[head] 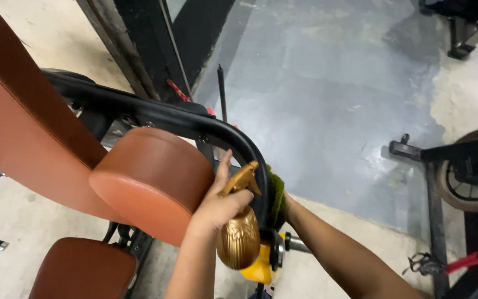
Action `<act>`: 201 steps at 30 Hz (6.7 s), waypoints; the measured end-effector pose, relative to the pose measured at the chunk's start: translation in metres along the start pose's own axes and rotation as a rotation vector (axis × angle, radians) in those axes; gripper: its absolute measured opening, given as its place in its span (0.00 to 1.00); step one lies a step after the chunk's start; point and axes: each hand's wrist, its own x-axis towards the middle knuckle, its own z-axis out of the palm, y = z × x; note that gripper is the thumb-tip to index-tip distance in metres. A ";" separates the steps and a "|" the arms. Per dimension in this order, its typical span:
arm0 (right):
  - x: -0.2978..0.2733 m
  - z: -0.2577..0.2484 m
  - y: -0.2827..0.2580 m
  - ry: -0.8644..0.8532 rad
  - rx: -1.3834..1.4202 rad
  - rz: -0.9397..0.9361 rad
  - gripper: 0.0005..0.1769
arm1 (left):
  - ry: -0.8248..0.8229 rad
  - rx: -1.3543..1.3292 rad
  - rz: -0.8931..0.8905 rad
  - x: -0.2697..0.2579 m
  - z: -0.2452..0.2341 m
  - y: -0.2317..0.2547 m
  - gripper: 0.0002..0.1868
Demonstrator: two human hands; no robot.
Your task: The recorder is spraying a cleaning solution and wiping down parts of a gym machine.
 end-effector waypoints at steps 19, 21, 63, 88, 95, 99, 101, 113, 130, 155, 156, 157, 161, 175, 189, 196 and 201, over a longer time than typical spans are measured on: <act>-0.217 0.184 -0.053 0.245 -0.646 -0.281 0.28 | -0.250 0.023 0.347 -0.094 -0.020 0.006 0.54; -0.234 0.247 -0.048 0.446 -0.714 -0.629 0.30 | -0.207 0.264 0.641 -0.108 -0.031 -0.002 0.52; -0.216 0.223 0.132 0.860 -1.423 -1.239 0.25 | -0.367 0.063 0.475 -0.103 -0.086 -0.035 0.25; -0.197 0.250 0.064 0.765 -1.357 -1.054 0.12 | -0.569 -0.121 0.242 -0.094 -0.110 -0.033 0.23; -0.103 0.266 0.101 0.586 -0.036 -0.562 0.29 | -0.540 -0.058 0.148 -0.094 -0.115 -0.023 0.20; -0.120 0.257 0.113 0.489 0.084 -0.373 0.24 | -0.545 -0.072 0.140 -0.097 -0.116 -0.019 0.19; -0.114 0.220 0.116 0.242 0.098 -0.444 0.22 | -0.565 -0.092 0.155 -0.093 -0.118 -0.023 0.19; -0.238 0.269 0.041 0.355 -0.067 -0.998 0.20 | -0.558 -0.088 0.160 -0.095 -0.112 -0.022 0.21; -0.174 0.208 0.095 1.128 -1.596 -0.982 0.31 | -0.437 0.118 0.300 -0.109 -0.094 -0.036 0.19; -0.366 -0.090 0.049 0.341 0.243 -0.743 0.28 | 0.027 0.106 0.307 -0.147 0.153 -0.222 0.14; -0.364 -0.105 0.050 0.425 0.200 -0.721 0.27 | 0.072 0.195 0.349 -0.144 0.158 -0.234 0.15; -0.364 -0.115 0.046 0.420 0.195 -0.704 0.27 | 0.090 0.194 0.344 -0.140 0.163 -0.242 0.15; -0.360 -0.132 0.037 0.477 -0.146 -0.769 0.26 | 0.239 0.296 0.393 -0.123 0.169 -0.271 0.15; -0.242 -0.212 0.149 0.621 -2.263 -0.182 0.40 | 0.331 0.619 0.451 -0.111 0.162 -0.314 0.20; -0.212 -0.177 0.074 0.588 -2.168 0.315 0.41 | 0.226 0.538 0.487 -0.060 0.174 -0.374 0.20; -0.294 -0.286 0.113 0.891 -2.417 -0.562 0.38 | 0.221 0.571 0.412 -0.048 0.168 -0.382 0.20; -0.241 -0.268 0.129 0.764 -2.540 -0.271 0.26 | 0.294 0.712 0.389 -0.046 0.162 -0.400 0.19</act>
